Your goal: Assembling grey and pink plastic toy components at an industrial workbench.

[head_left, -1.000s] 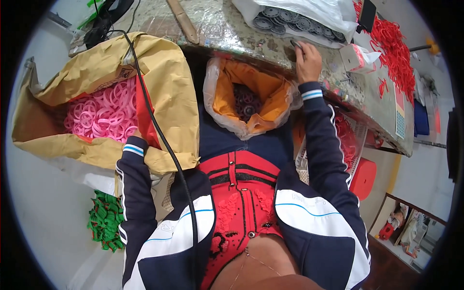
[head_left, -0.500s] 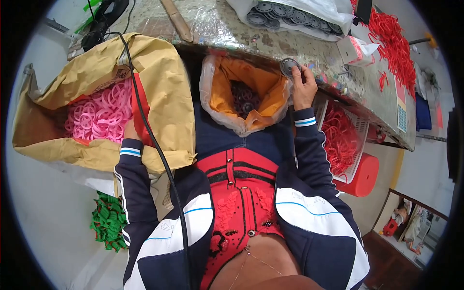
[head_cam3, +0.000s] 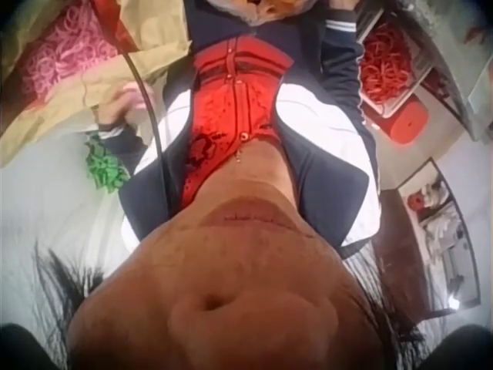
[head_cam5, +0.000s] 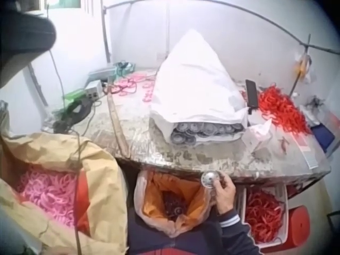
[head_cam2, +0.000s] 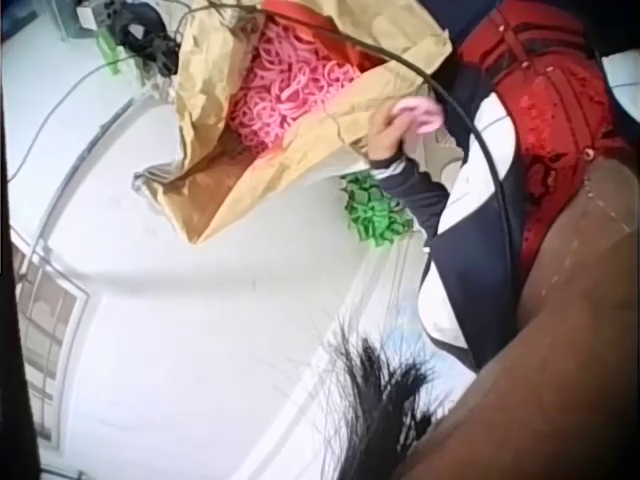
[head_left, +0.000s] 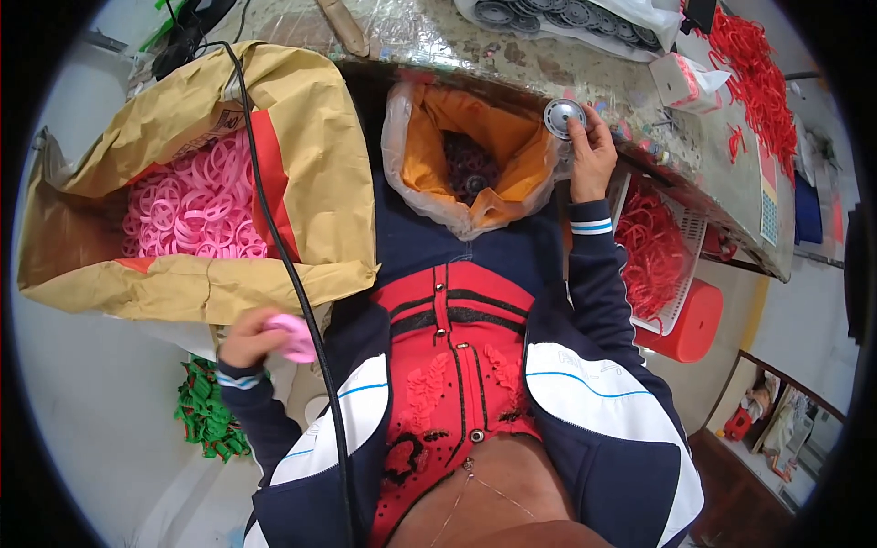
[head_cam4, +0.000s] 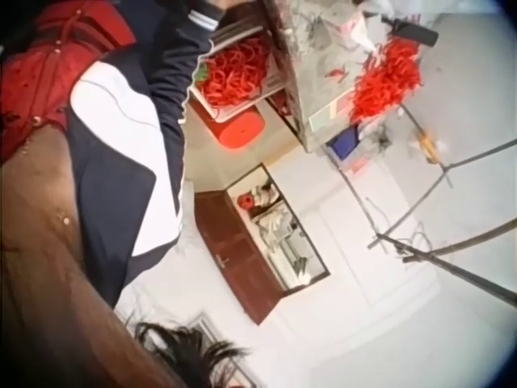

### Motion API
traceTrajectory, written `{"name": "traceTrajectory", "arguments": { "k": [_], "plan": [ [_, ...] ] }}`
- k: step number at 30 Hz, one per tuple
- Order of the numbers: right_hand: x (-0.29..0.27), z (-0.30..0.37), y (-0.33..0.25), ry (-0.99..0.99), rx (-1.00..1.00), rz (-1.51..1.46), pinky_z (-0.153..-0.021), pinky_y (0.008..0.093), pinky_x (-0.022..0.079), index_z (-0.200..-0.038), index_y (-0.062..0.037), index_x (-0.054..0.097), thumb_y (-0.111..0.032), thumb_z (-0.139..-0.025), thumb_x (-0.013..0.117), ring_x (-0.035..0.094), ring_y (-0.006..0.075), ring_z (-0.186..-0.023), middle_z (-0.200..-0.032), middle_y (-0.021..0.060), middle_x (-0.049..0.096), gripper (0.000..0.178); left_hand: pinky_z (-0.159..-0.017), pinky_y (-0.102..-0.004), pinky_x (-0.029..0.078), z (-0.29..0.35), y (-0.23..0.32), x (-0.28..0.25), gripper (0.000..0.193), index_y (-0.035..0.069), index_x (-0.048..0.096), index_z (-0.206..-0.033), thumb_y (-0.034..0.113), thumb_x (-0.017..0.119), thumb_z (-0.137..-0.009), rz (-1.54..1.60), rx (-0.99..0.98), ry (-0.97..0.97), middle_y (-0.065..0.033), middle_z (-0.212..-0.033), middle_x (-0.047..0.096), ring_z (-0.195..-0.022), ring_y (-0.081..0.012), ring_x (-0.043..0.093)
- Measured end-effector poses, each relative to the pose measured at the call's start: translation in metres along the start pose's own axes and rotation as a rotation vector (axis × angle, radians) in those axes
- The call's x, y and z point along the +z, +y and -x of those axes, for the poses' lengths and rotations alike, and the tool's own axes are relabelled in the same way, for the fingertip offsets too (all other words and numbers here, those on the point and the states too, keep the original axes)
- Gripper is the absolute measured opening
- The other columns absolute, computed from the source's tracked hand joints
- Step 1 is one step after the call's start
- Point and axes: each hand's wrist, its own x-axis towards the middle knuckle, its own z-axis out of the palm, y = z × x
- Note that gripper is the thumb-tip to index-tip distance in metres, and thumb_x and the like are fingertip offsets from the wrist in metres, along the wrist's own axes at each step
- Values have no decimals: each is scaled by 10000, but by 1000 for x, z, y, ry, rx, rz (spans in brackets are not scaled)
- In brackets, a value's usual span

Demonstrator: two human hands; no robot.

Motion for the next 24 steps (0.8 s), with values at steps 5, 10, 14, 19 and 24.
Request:
{"name": "traceTrajectory", "arguments": {
  "k": [5,10,14,19,24],
  "plan": [
    [17,32,-25,-135,99,-26,-753,206,434,-1111,23,540,-63,-834,607,551,90,-863,-962,42,595,297,-762,-217,420,-92,-23,85,224,11,525,-1061,156,485,-896,-250,344,35,-34,-918,558,-858,-104,519],
    [35,78,-76,-315,148,-14,-753,206,437,-1101,12,542,-61,-837,600,557,92,-861,-952,38,602,281,-754,-219,433,-180,-6,123,208,12,518,-1042,161,476,-904,101,525,139,-53,-922,554,-848,-101,533],
    [47,102,-68,-360,113,10,-738,202,431,-1086,7,543,-36,-825,605,549,89,-830,-927,29,588,272,-771,-261,471,-209,13,141,263,30,470,-1103,222,465,-923,557,426,-104,-57,-994,546,-878,-115,556],
    [42,103,-66,-352,-69,435,-707,188,416,-1035,7,560,-66,-813,628,528,77,-796,-887,16,569,244,-701,-233,500,-213,17,159,274,23,448,-1124,171,514,-903,421,583,-99,-51,-1012,543,-900,-109,555],
    [32,89,-63,-554,242,304,-690,199,417,-996,-10,570,-113,-808,641,520,67,-767,-851,19,582,226,-845,-322,481,-221,15,151,344,47,439,-1177,191,547,-884,404,542,-170,-54,-1073,526,-987,-142,536]
  ]
}}
